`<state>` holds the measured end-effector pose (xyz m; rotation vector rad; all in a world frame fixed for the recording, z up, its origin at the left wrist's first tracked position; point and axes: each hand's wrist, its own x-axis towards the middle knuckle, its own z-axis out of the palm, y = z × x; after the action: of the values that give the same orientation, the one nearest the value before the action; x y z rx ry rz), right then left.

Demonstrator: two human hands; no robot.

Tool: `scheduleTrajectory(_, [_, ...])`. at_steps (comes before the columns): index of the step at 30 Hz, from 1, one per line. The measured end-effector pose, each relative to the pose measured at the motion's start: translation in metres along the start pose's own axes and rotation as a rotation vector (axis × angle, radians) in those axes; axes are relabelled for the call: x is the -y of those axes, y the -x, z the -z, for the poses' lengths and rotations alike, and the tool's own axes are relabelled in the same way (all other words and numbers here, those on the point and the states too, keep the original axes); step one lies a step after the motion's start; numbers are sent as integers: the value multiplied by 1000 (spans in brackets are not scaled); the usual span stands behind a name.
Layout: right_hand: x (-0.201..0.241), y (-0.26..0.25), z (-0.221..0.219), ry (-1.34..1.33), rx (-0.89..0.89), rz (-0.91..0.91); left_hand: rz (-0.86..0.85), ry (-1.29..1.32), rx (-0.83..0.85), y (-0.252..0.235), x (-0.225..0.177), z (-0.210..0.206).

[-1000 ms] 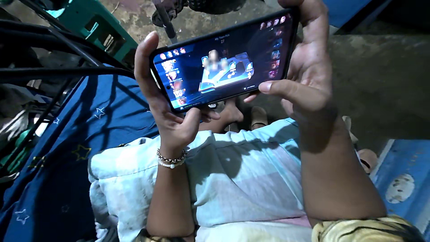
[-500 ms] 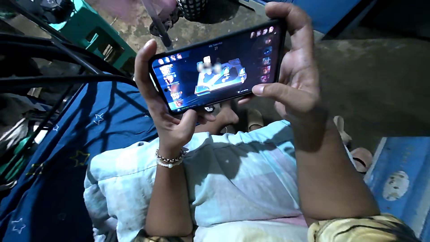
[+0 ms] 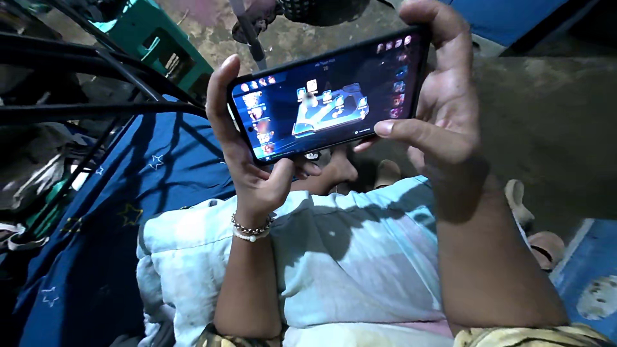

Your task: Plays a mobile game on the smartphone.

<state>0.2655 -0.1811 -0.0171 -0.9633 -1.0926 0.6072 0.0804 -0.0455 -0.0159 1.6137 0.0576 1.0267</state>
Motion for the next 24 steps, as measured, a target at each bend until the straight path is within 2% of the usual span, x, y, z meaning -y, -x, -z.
scheduleTrajectory(2, [-2,-2,0,-5,11,-17,5,12,4,0,0,3])
scheduleTrajectory(8, [-6,-3,-1,5,2,-25,115,259,33,2,-9,10])
scheduleTrajectory(21, [2,5,-5,33,-20,13,52,246,36,6,-9,7])
scheduleTrajectory(24, [5,5,-5,-70,-12,-16,33,252,18,5,-10,6])
